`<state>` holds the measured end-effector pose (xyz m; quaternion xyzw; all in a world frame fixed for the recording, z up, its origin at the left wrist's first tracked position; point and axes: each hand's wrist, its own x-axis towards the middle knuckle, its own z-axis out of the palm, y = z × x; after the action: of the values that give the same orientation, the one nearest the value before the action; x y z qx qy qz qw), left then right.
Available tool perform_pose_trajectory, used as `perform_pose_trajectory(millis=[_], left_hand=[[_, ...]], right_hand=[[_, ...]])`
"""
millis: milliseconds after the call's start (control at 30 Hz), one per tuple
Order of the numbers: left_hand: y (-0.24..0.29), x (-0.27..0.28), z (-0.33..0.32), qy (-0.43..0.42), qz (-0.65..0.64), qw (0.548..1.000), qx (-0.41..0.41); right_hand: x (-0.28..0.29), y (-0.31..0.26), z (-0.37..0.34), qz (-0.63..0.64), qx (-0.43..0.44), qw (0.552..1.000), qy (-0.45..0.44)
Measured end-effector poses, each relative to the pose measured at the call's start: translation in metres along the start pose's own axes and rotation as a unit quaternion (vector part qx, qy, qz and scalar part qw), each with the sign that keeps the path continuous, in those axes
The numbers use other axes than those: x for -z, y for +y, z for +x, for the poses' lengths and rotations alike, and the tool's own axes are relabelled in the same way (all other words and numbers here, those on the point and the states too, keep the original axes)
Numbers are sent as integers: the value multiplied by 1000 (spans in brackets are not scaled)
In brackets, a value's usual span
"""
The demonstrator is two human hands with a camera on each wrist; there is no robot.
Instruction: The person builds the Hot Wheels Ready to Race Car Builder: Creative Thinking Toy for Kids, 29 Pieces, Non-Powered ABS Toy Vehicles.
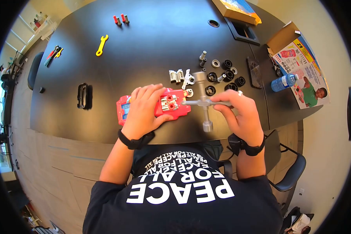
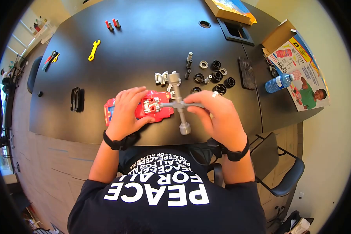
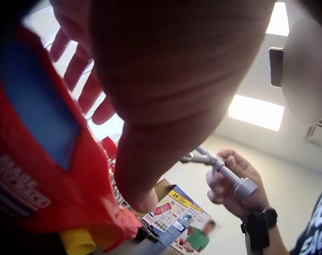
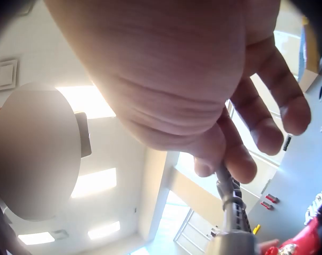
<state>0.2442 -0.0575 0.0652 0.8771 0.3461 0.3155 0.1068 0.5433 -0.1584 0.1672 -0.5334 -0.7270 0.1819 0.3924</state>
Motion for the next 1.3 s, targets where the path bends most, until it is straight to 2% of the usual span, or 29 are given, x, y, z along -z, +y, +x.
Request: perform_pose_trajectory(millis=[67,333,400,433,500,600,733,800,867,933,967,1033,1067,1133,1200,1267,1300], left_hand=[[-9,-14,-7,-21,-33,999,23],[-9,-16,-9,10,-67,997,44],[-10,-18,-10,16,-71,996,48],[-10,-17,-10,17,-69,996,46],[-10,-18,-9,17,-69,997,42],[-11,-19,-9,22,-69,997,36],[-10,-18,-10,22,-77,996,42],[-9,-18,-9,29,-89,995,43],[-9,-16,-8,26,-84,995,36],[-8,-13,-7,7,-79,996,49],[-7,-12,-8,-14,-73,995,62],[-8,-13,-8,-6,-68,996,55],[-9,-13,-8,0,-64,997,46],[-10,-15,-10,-8,-59,997,51],[-10,-16,-9,-15,-55,997,55],[-9,-17,-8,19,-73,996,41],[-10,-19,-9,19,-73,996,40]], right_hand=[[-3,-7,22,-63,92,993,-50],[-16,-26,76,-206,140,947,-201],[-13,-36,87,-259,181,914,-256],[-15,-37,91,-260,182,912,-261],[-20,-38,98,-247,271,892,-265],[-26,-45,101,-267,271,878,-292],[-29,-48,114,-290,286,869,-279],[-30,-53,120,-379,210,838,-332],[-37,-52,119,-373,204,851,-309],[-41,-55,117,-392,137,864,-286],[-43,-52,117,-391,138,863,-287],[-46,-39,114,-253,199,912,-253],[-48,-35,114,-253,200,912,-252],[-49,-30,112,-199,288,904,-247],[-43,-34,112,-212,278,898,-266],[-38,-42,114,-224,270,892,-286],[-35,-47,116,-276,227,879,-316]])
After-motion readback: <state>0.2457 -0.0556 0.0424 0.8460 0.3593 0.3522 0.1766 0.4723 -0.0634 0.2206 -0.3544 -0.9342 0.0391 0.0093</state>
